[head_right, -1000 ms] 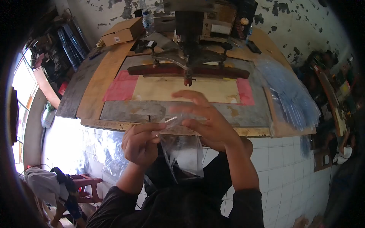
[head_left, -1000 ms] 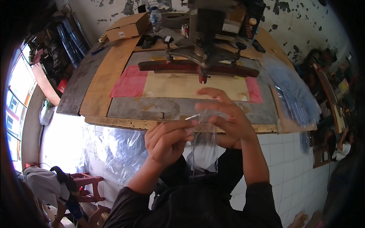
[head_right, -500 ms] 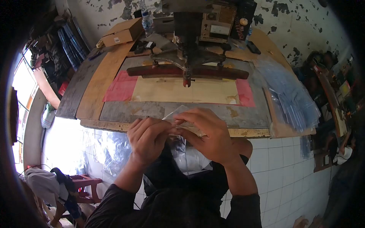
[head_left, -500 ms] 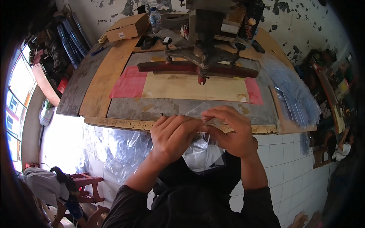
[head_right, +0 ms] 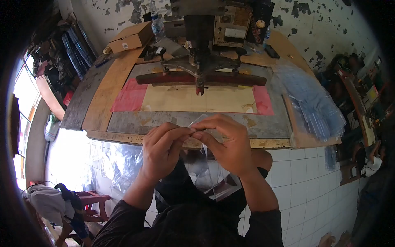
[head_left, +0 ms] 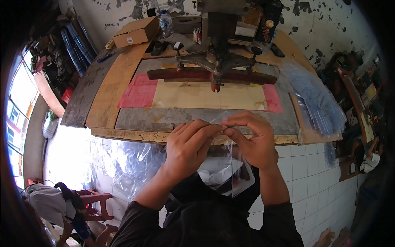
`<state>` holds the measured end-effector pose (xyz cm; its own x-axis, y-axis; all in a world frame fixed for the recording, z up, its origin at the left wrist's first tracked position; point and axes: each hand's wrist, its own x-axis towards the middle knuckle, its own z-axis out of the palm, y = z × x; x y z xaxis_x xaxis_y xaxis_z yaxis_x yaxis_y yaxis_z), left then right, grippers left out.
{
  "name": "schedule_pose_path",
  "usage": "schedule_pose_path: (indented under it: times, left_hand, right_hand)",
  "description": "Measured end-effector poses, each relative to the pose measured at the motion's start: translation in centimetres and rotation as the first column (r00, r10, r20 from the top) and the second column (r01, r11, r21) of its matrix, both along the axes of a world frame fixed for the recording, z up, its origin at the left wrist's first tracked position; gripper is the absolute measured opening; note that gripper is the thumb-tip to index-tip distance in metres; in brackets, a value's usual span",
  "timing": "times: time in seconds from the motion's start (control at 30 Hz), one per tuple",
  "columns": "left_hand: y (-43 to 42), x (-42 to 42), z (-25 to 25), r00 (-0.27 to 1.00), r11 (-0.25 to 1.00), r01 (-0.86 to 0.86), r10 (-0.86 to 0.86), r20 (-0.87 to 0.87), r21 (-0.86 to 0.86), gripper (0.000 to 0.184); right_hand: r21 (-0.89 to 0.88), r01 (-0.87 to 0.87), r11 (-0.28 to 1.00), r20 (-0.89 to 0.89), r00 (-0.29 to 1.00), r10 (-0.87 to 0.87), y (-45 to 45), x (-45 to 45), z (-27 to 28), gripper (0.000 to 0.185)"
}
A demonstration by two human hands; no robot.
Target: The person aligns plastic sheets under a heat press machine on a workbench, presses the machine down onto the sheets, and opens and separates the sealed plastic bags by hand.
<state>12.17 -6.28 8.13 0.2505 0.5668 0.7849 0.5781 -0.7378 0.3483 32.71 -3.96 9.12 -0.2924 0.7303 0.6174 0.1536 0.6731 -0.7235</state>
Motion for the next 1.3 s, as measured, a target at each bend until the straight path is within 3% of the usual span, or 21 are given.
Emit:
schedule_pose_path:
  times: [0.13, 0.3, 0.43, 0.5, 1.0, 1.23, 1.3]
  left_hand:
    - [0.2, 0.1, -0.4, 1.000, 1.000, 0.020, -0.020, -0.009, -0.006, 0.036]
    - [0.1, 0.3, -1.0, 0.998, 0.990, 0.017, -0.010, 0.057, -0.138, 0.020]
    - [0.3, -0.8, -1.7, 1.000, 0.984, 0.009, -0.006, 0.016, -0.180, 0.023]
    - [0.1, -1.2, -1.8, 0.998, 0.989, -0.014, 0.006, -0.058, -0.147, 0.025]
    - [0.4, -1.6, -2.4, 0.999, 0.997, 0.038, -0.038, 0.002, -0.074, 0.015]
    - [0.3, -1.8, -2.2, 0.998, 0.996, 0.058, -0.057, 0.010, -0.069, 0.015]
    - [-0.2, -2.2, -1.5, 1.000, 0.964, 0.004, -0.003, 0.003, -0.266, 0.016]
  right_hand:
    - [-0.048, 0.003, 0.999, 0.021, 1.000, -0.002, -0.1, 0.3, 0.3, 0.014]
    - [-0.071, 0.081, 0.994, 0.017, 0.997, -0.080, 0.2, 1.1, 0.2, 0.013]
    - [-0.092, 0.070, 0.993, -0.021, 0.997, -0.072, 0.7, 2.1, 0.4, 0.012]
    - [-0.105, 0.056, 0.993, 0.004, 0.998, -0.056, 0.9, 2.5, 0.6, 0.012]
    - [-0.216, 0.022, 0.976, 0.079, 0.997, -0.005, 1.3, 3.1, 1.9, 0.016]
    - [-0.230, -0.045, 0.972, 0.010, 0.999, 0.049, 1.9, 3.5, 1.5, 0.014]
    - [-0.224, 0.005, 0.975, -0.067, 0.998, -0.020, 2.4, 4.2, 1.5, 0.015]
